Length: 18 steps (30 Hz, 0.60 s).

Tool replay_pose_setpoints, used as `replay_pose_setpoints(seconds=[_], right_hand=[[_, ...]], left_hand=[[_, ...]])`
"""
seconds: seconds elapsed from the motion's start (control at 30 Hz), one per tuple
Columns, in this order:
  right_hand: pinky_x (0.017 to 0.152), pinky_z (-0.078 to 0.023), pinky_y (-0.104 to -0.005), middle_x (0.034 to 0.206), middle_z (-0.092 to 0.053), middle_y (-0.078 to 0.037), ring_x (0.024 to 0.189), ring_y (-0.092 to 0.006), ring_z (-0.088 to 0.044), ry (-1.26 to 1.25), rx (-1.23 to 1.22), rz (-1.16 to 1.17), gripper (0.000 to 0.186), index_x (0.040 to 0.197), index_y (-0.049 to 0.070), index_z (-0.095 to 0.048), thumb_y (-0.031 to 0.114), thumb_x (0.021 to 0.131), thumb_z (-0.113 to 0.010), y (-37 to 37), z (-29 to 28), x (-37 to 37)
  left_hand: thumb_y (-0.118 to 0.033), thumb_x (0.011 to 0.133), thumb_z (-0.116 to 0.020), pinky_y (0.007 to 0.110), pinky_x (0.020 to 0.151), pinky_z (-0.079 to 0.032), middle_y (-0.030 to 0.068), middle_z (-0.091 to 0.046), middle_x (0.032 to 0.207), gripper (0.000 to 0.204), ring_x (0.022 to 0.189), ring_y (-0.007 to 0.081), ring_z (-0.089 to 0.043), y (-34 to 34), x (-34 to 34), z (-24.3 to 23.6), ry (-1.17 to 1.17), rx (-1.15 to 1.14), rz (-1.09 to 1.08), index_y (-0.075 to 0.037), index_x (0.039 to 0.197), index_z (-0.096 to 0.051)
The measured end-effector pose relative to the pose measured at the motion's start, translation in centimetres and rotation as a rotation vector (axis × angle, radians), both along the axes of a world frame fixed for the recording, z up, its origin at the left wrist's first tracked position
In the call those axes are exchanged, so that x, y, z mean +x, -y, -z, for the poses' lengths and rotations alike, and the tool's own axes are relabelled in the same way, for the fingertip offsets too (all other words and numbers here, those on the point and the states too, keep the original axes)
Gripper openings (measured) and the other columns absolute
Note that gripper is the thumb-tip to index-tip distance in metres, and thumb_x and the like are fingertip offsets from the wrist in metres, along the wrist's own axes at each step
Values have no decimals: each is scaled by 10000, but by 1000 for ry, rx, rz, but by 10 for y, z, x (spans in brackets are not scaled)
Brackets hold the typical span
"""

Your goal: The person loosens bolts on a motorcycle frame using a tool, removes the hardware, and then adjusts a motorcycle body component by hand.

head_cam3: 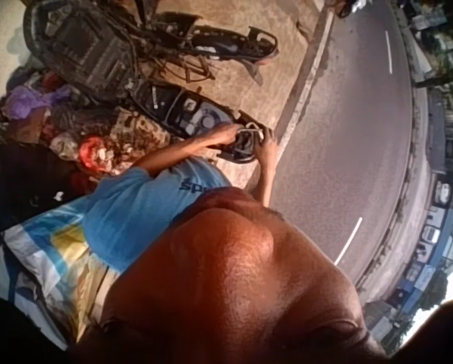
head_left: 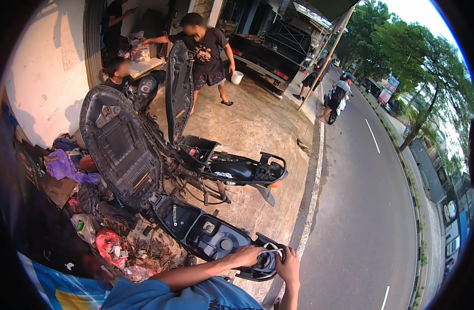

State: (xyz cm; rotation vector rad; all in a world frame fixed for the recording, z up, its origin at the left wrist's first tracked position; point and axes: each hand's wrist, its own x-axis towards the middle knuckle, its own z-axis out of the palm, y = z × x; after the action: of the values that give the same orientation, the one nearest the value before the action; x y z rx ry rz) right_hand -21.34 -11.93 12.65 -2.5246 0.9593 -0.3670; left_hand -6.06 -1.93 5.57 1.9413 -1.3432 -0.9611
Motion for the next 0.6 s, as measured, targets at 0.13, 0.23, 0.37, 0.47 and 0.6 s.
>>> replay_pose_setpoints(seconds=[0.13,0.23,0.37,0.47,0.6], right_hand=[[1015,-423,-521,1097,-668,-198,1060,-380,-628,-170,-149,-331,315,1215,85,-628,219,935,-580,13,29,-1],[996,-433,-529,1136,-675,-202,1068,-356,-651,-348,-177,-270,348,1216,62,-631,214,924,-520,4,43,6],[608,-532,-548,729,-677,-247,665,-453,-672,-276,-141,-41,196,936,31,-573,208,945,-491,-19,70,7],[585,-522,-570,696,-651,-291,654,-469,-660,-204,-9,124,229,901,14,-555,228,964,-502,-49,65,13],[642,-514,-572,767,-650,-308,728,-482,-654,-57,154,62,344,1142,-78,-583,190,946,-495,-68,80,15]], left_hand=[[-101,890,-527,502,879,-504,210,-688,1097,401,1049,402,-644,1,2,7,99,-99,73,-112,1281,-613],[-145,908,-555,525,981,-453,202,-667,1155,387,1133,405,-606,3,6,25,180,-188,42,-85,1286,-616],[-326,954,-557,634,1052,-347,255,-584,1290,440,1224,458,-530,-2,-2,24,670,-391,-370,-25,1270,-616],[-552,974,-435,542,978,-459,339,-649,1107,736,1104,463,-618,2,8,5,-109,246,-256,133,1203,-572],[-412,974,-500,535,863,-513,328,-667,1032,578,1018,480,-642,10,-10,10,-102,163,-116,102,1229,-562]])
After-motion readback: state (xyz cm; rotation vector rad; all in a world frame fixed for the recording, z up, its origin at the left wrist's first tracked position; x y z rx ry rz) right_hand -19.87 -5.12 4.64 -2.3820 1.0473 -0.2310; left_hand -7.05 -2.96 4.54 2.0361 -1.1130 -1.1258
